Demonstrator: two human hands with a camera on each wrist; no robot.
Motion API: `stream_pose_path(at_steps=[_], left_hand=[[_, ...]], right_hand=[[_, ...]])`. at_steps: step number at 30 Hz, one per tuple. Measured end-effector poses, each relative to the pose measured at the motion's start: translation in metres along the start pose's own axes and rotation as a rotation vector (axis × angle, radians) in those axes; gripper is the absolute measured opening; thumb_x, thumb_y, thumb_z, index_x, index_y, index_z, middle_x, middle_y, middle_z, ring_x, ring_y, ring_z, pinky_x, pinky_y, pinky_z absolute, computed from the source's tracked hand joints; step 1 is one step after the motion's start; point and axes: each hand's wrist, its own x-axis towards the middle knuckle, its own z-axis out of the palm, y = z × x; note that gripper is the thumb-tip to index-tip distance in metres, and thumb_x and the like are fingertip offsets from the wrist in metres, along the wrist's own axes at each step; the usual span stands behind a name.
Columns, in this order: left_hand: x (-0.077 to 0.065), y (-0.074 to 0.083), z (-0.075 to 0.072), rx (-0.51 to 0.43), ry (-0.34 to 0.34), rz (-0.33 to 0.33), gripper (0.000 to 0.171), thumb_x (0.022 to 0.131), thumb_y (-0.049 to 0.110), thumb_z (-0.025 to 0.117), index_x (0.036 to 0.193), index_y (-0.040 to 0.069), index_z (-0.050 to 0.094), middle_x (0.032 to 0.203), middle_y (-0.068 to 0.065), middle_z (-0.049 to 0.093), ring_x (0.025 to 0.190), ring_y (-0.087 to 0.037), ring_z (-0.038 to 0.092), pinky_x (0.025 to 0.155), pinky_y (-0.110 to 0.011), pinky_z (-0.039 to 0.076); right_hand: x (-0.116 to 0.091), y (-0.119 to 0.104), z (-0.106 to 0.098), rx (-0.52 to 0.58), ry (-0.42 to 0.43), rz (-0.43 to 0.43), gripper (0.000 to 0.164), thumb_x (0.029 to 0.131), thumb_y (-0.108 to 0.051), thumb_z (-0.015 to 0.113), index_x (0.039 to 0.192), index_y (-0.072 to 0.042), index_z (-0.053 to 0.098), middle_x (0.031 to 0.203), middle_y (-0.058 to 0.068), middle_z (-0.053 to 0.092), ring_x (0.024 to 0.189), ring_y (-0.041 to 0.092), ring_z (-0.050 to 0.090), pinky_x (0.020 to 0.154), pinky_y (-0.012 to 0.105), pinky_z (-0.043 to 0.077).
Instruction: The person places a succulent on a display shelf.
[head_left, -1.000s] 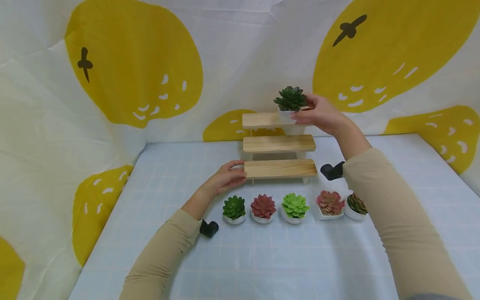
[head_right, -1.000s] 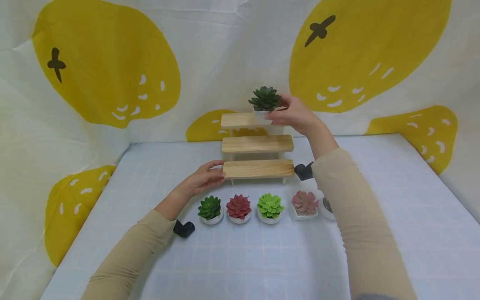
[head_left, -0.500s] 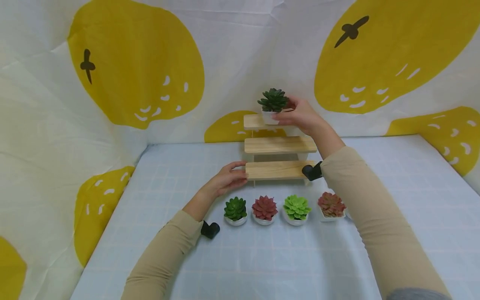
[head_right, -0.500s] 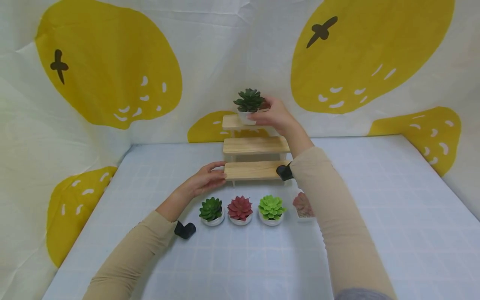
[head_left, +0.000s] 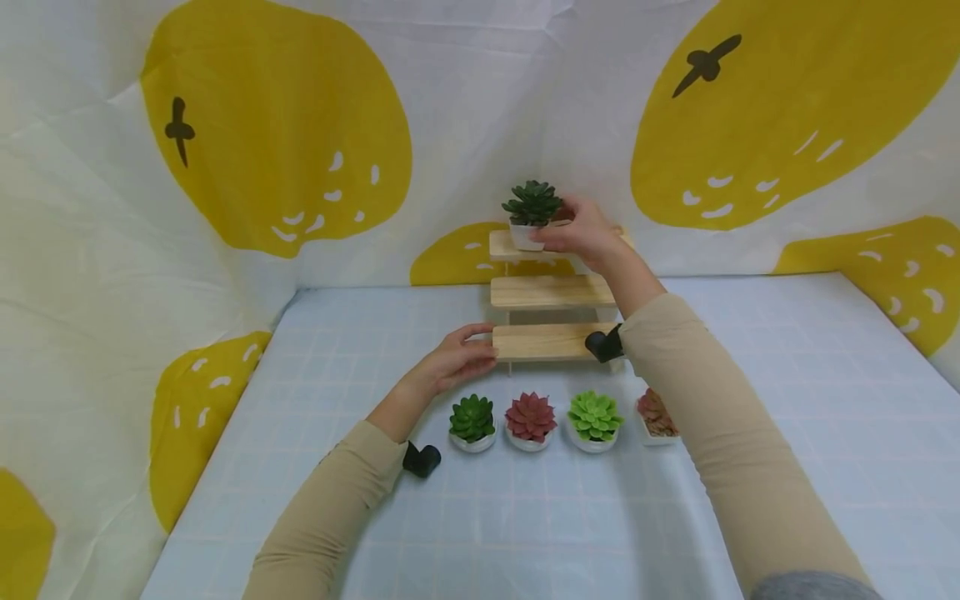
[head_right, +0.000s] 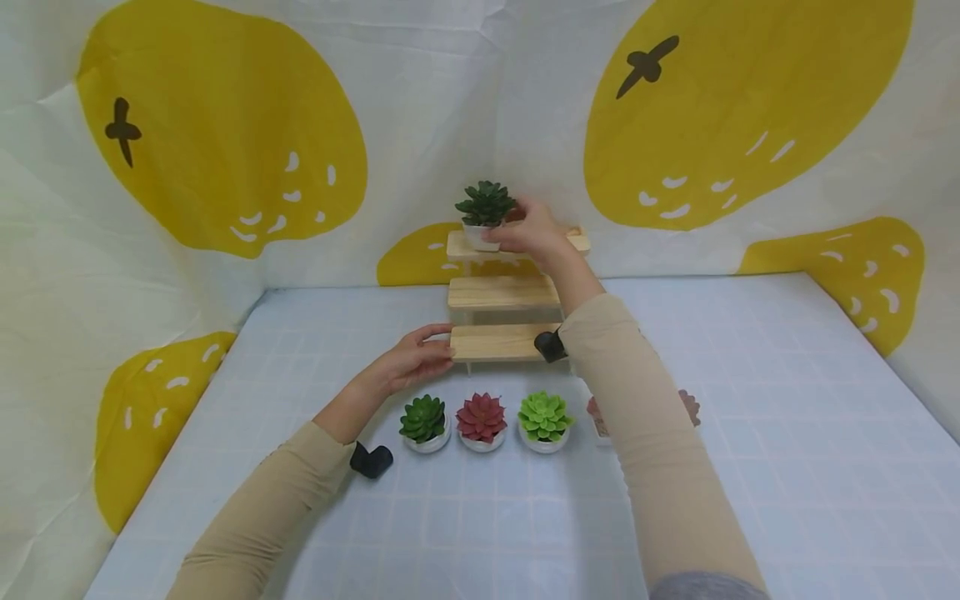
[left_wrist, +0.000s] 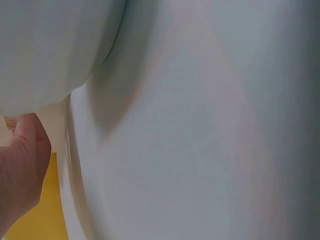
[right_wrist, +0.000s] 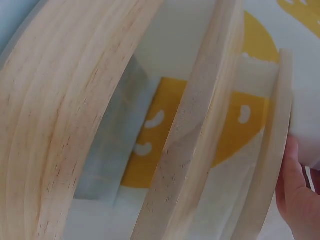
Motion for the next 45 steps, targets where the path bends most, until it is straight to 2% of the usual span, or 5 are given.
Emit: stream_pose_path(at_steps=[15,21,26,38,45], left_hand=[[0.001,0.001,-0.001,0.005,-0.003,-0.009,0.055,0.089,-0.008,0.052,0.14,0.004,0.036,0.125,-0.021,0.047,0.078,-0.012,0.059,0.07,-0.02,0.054],[0.001,0.002,-0.001,0.006,-0.001,-0.02,0.055,0.09,-0.007,0.052,0.141,0.005,0.036,0.13,-0.022,0.045,0.079,-0.012,0.059,0.071,-0.021,0.055],[0.001,0.002,-0.001,0.006,-0.005,-0.02,0.055,0.09,-0.007,0.053,0.141,0.005,0.035,0.132,-0.022,0.043,0.081,-0.013,0.059,0.071,-0.02,0.054],[0.001,0.0,0.0,-0.004,-0.006,-0.017,0.056,0.089,-0.008,0.052,0.141,0.005,0.036,0.131,-0.022,0.044,0.08,-0.012,0.059,0.07,-0.02,0.054],[0.001,0.0,0.0,0.003,-0.004,-0.015,0.055,0.089,-0.008,0.053,0.141,0.004,0.036,0.132,-0.023,0.044,0.079,-0.012,0.059,0.069,-0.019,0.054]], right_hand=[[0.002,-0.002,0.009,0.008,-0.004,-0.014,0.062,0.083,-0.001,0.067,0.138,-0.004,0.037,0.119,0.012,0.042,0.098,0.025,0.052,0.092,0.04,0.049],[0.003,-0.002,0.007,0.039,0.001,-0.008,0.067,0.083,0.002,0.066,0.141,-0.007,0.034,0.123,0.013,0.04,0.1,0.025,0.051,0.086,0.033,0.052],[0.004,0.001,0.005,0.064,0.007,-0.032,0.063,0.082,0.005,0.066,0.138,-0.006,0.04,0.119,0.011,0.043,0.098,0.023,0.052,0.079,0.028,0.055],[-0.011,-0.001,-0.015,0.009,-0.035,-0.008,0.071,0.086,-0.002,0.064,0.146,-0.008,0.027,0.139,0.018,0.034,0.117,0.031,0.046,0.098,0.043,0.043],[-0.026,-0.006,-0.033,-0.03,-0.041,-0.003,0.071,0.085,-0.006,0.066,0.145,-0.007,0.028,0.141,0.018,0.035,0.12,0.028,0.044,0.097,0.037,0.045]])
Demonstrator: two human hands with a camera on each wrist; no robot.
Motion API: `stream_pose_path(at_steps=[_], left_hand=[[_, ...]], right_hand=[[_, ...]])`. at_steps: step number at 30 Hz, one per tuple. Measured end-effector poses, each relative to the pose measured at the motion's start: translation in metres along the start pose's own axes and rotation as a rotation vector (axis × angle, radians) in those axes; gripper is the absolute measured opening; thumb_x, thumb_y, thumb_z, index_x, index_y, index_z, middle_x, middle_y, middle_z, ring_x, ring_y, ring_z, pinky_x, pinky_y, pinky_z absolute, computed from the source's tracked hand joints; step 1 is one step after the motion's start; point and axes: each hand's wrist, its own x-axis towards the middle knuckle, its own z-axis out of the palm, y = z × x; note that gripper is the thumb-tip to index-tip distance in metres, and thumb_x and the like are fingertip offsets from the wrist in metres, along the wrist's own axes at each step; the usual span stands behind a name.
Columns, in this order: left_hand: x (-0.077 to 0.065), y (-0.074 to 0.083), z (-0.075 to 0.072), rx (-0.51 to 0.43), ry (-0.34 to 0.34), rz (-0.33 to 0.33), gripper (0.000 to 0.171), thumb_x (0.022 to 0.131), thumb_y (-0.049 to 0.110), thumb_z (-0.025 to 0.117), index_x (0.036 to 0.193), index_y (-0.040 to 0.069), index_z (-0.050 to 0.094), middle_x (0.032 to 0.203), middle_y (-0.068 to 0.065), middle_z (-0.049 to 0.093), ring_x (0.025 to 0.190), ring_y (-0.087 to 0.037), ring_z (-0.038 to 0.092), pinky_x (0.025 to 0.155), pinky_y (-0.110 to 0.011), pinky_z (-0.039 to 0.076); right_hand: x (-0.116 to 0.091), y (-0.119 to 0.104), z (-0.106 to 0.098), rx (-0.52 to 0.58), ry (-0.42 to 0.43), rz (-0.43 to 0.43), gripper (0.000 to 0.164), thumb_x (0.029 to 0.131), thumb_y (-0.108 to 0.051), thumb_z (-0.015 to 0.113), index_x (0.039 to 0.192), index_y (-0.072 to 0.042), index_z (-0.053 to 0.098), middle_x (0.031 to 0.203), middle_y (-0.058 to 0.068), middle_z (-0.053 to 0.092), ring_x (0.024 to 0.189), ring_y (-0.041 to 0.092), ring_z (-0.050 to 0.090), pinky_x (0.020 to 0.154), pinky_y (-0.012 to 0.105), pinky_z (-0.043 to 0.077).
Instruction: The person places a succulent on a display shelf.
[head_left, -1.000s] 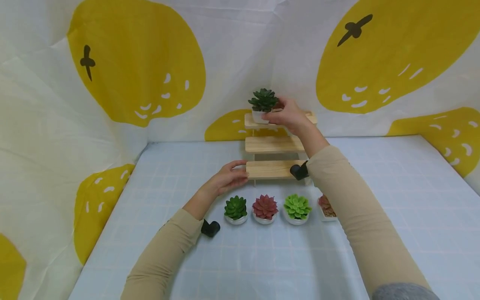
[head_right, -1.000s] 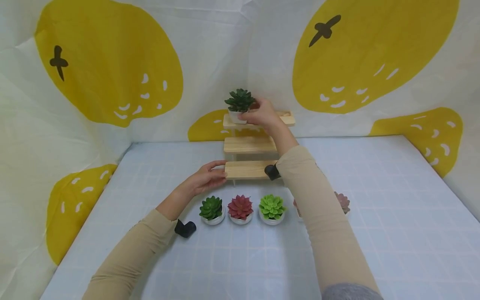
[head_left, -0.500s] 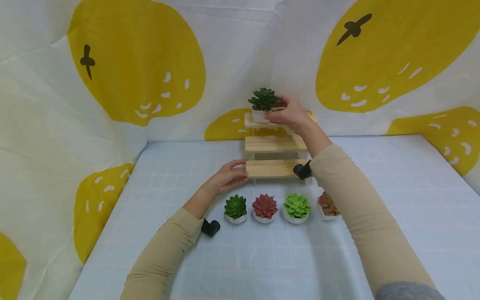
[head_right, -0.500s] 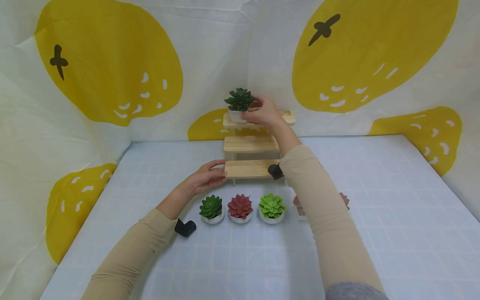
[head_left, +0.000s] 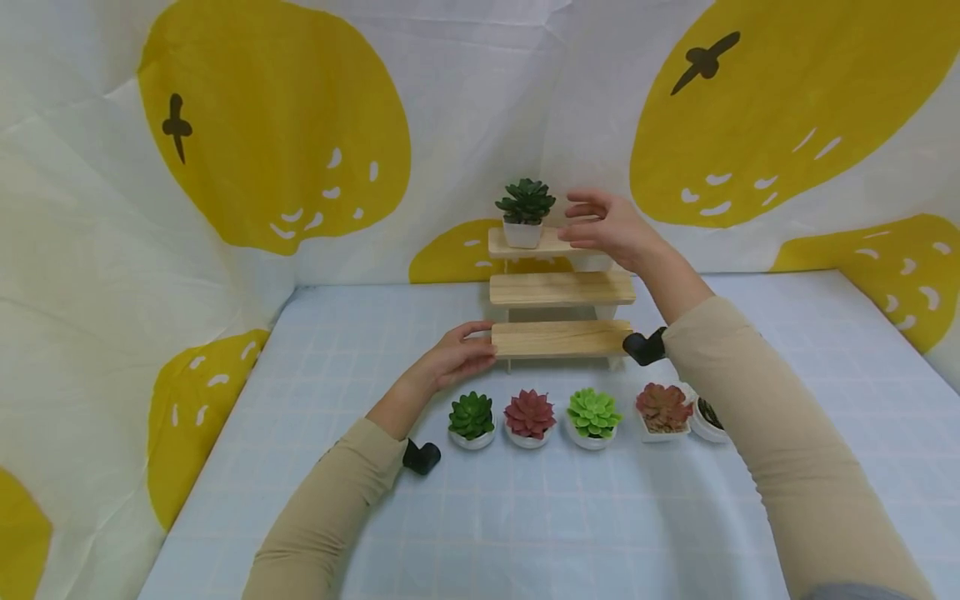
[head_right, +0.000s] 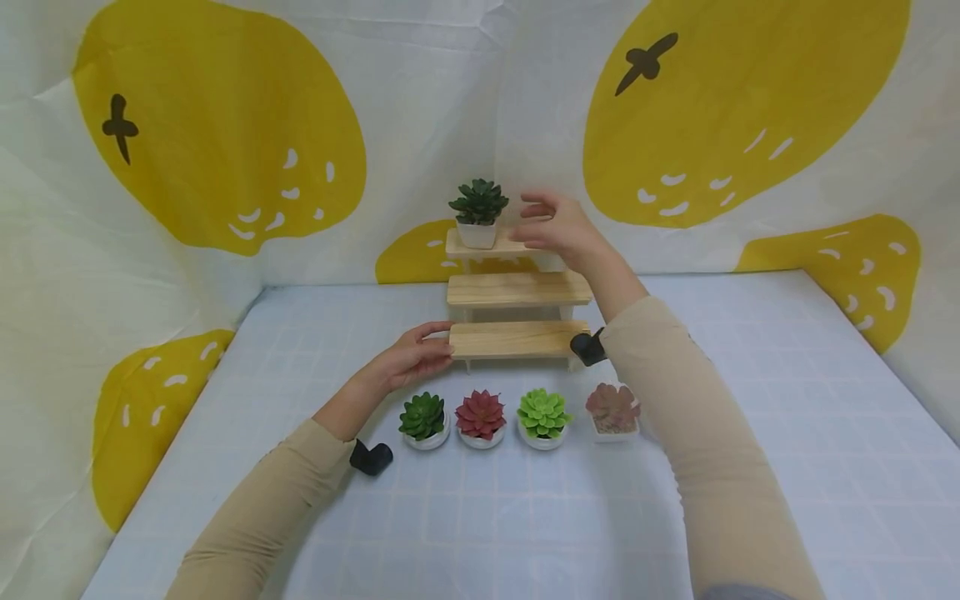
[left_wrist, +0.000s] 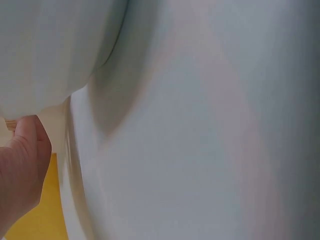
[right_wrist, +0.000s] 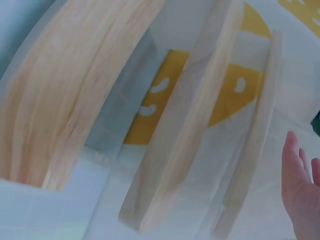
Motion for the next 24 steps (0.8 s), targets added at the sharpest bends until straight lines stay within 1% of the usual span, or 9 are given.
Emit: stream_pose_path(at_steps=[4,8,11,15,21,24], left_hand=[[0.0,0.0,0.0,0.006,-0.005,0.006,0.056,0.089,-0.008,0.052,0.141,0.004,0.035,0.133,-0.023,0.043,0.079,-0.012,0.059,0.07,-0.019,0.054],[0.0,0.0,-0.001,0.019,-0.004,0.019,0.055,0.09,-0.007,0.052,0.141,0.003,0.034,0.132,-0.024,0.043,0.079,-0.012,0.059,0.071,-0.019,0.054],[0.001,0.0,-0.002,0.022,-0.003,0.022,0.055,0.089,-0.008,0.052,0.141,0.004,0.034,0.132,-0.024,0.043,0.08,-0.013,0.059,0.071,-0.019,0.054],[0.002,-0.001,-0.003,0.012,0.002,0.008,0.056,0.089,-0.008,0.053,0.141,0.004,0.035,0.134,-0.024,0.042,0.082,-0.013,0.058,0.07,-0.019,0.054],[0.003,-0.001,-0.004,0.004,0.007,0.001,0.056,0.089,-0.008,0.052,0.141,0.005,0.035,0.132,-0.023,0.043,0.081,-0.013,0.059,0.07,-0.019,0.054],[0.003,0.0,-0.004,0.007,0.007,0.007,0.056,0.089,-0.008,0.052,0.141,0.005,0.035,0.13,-0.022,0.044,0.08,-0.013,0.059,0.069,-0.019,0.054]], right_hand=[[-0.011,0.001,-0.01,-0.005,0.001,0.006,0.071,0.085,-0.007,0.067,0.145,-0.006,0.028,0.14,0.021,0.034,0.114,0.025,0.047,0.089,0.029,0.05],[-0.023,0.003,-0.02,0.003,-0.002,0.009,0.068,0.088,-0.006,0.063,0.145,-0.004,0.027,0.138,0.021,0.033,0.111,0.021,0.047,0.086,0.025,0.051],[-0.033,0.005,-0.028,0.003,0.005,0.01,0.065,0.088,-0.005,0.062,0.144,-0.004,0.028,0.134,0.018,0.037,0.106,0.018,0.051,0.085,0.024,0.052],[-0.047,0.009,-0.04,-0.028,-0.008,0.001,0.064,0.089,-0.007,0.062,0.144,-0.003,0.028,0.127,0.011,0.043,0.099,0.011,0.056,0.082,0.021,0.052],[-0.068,0.011,-0.057,-0.08,-0.012,0.003,0.059,0.09,-0.009,0.061,0.141,-0.006,0.033,0.119,0.001,0.049,0.102,0.01,0.055,0.082,0.021,0.052],[-0.076,0.014,-0.064,-0.106,-0.01,-0.005,0.056,0.09,-0.008,0.061,0.14,-0.006,0.035,0.117,-0.001,0.051,0.102,0.01,0.055,0.082,0.021,0.052]])
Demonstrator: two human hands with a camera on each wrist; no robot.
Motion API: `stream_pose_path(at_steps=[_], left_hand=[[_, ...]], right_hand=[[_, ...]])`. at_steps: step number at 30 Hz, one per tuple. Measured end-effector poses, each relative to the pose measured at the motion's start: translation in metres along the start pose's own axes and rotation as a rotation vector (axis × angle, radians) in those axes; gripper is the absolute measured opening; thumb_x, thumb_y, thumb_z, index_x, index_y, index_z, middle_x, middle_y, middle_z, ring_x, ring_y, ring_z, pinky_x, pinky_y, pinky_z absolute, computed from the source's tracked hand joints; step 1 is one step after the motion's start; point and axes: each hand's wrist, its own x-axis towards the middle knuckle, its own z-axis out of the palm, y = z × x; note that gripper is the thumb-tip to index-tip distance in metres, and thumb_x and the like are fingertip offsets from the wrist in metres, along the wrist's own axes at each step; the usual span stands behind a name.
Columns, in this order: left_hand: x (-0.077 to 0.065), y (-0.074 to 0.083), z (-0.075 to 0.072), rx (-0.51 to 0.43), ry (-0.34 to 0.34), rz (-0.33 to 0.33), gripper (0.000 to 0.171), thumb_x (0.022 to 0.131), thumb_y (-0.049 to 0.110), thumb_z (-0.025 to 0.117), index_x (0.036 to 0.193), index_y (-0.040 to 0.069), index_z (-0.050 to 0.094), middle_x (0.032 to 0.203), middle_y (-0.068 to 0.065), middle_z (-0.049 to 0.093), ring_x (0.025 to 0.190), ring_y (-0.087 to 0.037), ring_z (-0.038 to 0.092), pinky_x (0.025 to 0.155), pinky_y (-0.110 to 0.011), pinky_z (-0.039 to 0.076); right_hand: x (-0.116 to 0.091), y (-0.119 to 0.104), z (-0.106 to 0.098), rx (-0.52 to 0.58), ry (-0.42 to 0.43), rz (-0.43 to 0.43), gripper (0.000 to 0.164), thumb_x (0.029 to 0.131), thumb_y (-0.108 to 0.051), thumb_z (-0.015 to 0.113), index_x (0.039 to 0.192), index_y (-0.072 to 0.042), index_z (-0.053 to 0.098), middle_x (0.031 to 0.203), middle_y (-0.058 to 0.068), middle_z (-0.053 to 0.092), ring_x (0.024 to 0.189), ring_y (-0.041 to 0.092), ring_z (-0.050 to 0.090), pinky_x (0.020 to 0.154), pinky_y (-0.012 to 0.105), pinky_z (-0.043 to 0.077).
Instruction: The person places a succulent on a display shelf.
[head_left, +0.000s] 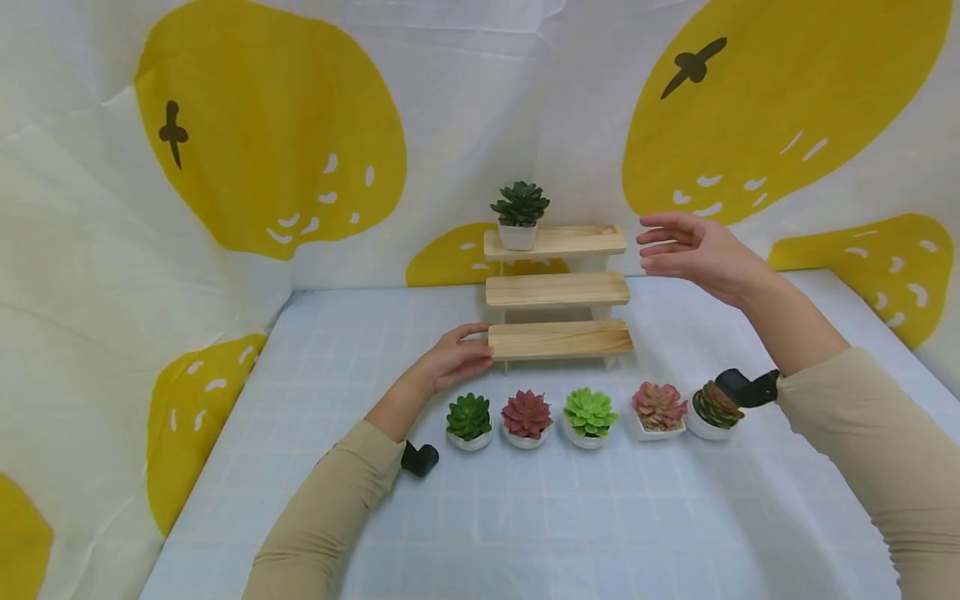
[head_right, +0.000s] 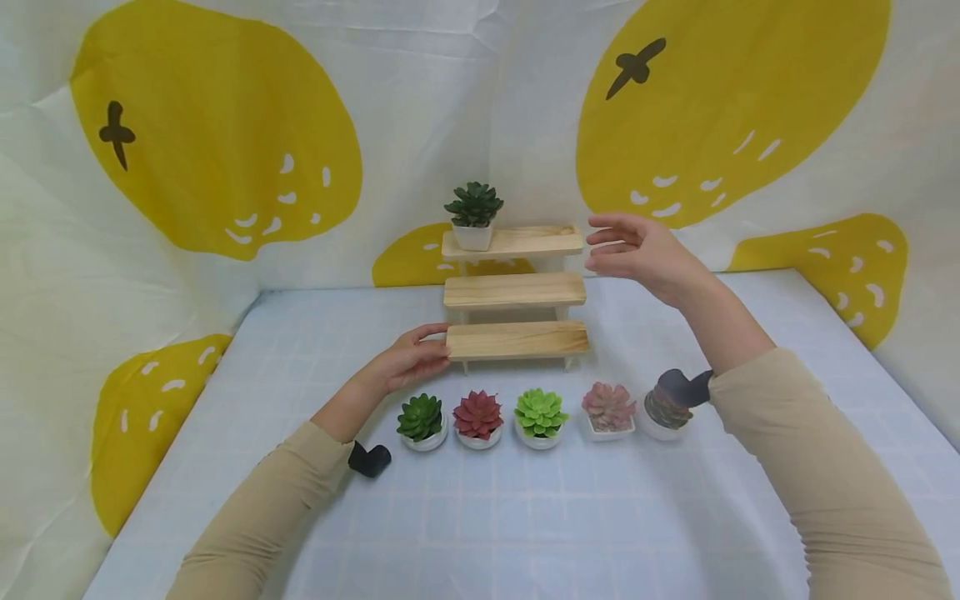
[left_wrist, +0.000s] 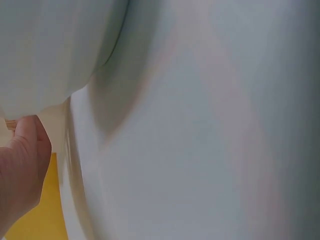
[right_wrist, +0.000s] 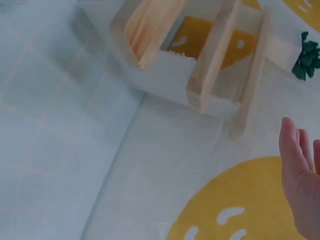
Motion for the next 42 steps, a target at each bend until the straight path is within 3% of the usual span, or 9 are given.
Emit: stream_pose_path(at_steps=[25,42], left_hand=[[0.002,-0.003,0.002,-0.002,-0.002,-0.001,0.055,0.089,-0.008,0.052,0.14,0.004,0.036,0.124,-0.02,0.048,0.078,-0.012,0.059,0.069,-0.019,0.054],[0.003,-0.001,-0.001,-0.008,-0.006,0.017,0.055,0.09,-0.008,0.051,0.141,0.003,0.034,0.126,-0.022,0.045,0.077,-0.012,0.059,0.069,-0.019,0.054]], right_hand=[[-0.066,0.046,-0.037,-0.167,0.005,-0.05,0.051,0.089,0.003,0.058,0.134,-0.017,0.045,0.115,-0.01,0.058,0.102,0.006,0.057,0.078,0.017,0.051],[-0.104,0.084,-0.048,-0.243,-0.008,-0.049,0.054,0.087,0.005,0.058,0.136,-0.009,0.041,0.118,-0.014,0.057,0.104,0.002,0.056,0.076,0.017,0.051]])
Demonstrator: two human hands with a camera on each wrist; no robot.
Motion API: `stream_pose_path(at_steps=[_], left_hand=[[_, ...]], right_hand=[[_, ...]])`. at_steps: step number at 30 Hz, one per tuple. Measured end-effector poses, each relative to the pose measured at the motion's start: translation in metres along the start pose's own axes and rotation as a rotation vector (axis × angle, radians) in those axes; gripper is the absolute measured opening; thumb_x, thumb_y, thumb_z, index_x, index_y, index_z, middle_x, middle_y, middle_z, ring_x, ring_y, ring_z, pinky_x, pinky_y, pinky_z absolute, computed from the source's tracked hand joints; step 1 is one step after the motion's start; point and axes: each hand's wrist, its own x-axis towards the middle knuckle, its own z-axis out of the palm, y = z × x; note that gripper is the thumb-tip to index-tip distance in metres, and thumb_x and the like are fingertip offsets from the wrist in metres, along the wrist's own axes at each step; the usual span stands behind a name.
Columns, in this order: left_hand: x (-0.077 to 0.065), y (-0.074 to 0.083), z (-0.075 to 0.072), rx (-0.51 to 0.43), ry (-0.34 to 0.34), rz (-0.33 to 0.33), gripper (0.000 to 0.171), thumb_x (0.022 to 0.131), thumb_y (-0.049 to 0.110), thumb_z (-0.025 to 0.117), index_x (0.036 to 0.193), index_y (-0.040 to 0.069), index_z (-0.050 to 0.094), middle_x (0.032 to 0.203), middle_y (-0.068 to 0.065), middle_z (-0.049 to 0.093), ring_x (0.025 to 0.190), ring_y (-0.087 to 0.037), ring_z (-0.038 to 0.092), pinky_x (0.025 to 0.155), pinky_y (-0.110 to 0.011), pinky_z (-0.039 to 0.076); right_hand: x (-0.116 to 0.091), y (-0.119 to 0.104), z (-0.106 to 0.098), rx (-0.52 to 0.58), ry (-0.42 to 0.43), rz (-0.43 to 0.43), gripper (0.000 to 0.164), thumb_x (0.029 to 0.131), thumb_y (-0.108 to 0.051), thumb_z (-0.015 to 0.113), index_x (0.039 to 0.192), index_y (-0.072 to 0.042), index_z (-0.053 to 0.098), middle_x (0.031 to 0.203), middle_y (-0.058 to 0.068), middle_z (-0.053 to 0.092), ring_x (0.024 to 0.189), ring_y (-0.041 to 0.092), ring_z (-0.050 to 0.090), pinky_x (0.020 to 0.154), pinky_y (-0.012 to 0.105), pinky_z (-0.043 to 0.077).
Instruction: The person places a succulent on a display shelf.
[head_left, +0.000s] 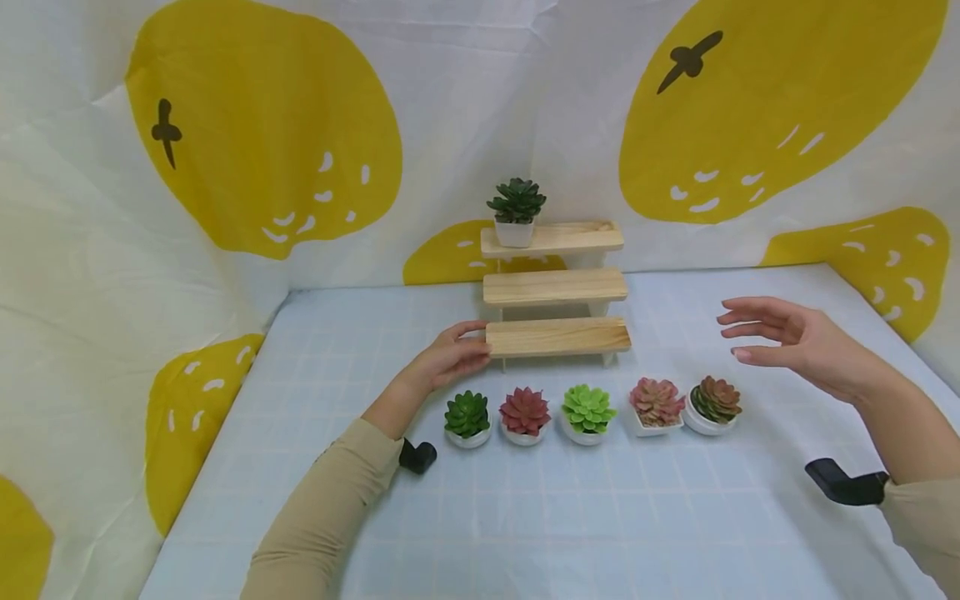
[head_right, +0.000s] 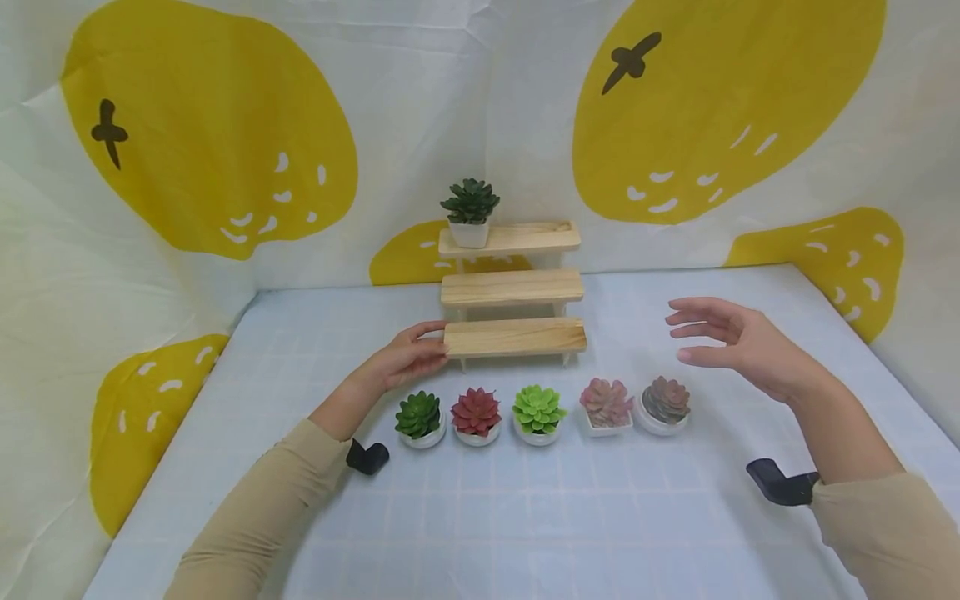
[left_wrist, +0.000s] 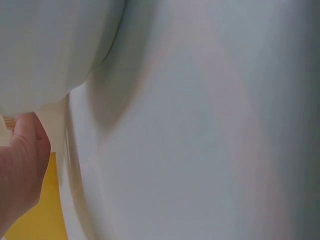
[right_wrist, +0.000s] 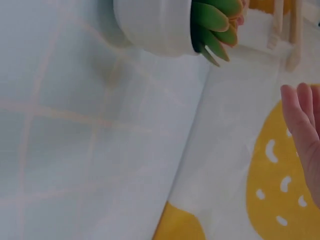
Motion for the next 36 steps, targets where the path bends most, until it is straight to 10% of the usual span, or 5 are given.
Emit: stream_pose_path(at_steps=[36], left_hand=[[-0.001,0.001,0.001,0.002,-0.005,-0.007,0.055,0.089,-0.009,0.051,0.14,0.003,0.034,0.114,-0.016,0.049,0.078,-0.013,0.058,0.069,-0.019,0.054]], right_hand=[[-0.032,0.062,0.03,0.102,-0.19,0.028,0.07,0.083,0.002,0.064,0.142,0.0,0.026,0.125,-0.019,0.047,0.108,-0.005,0.047,0.083,0.019,0.049]])
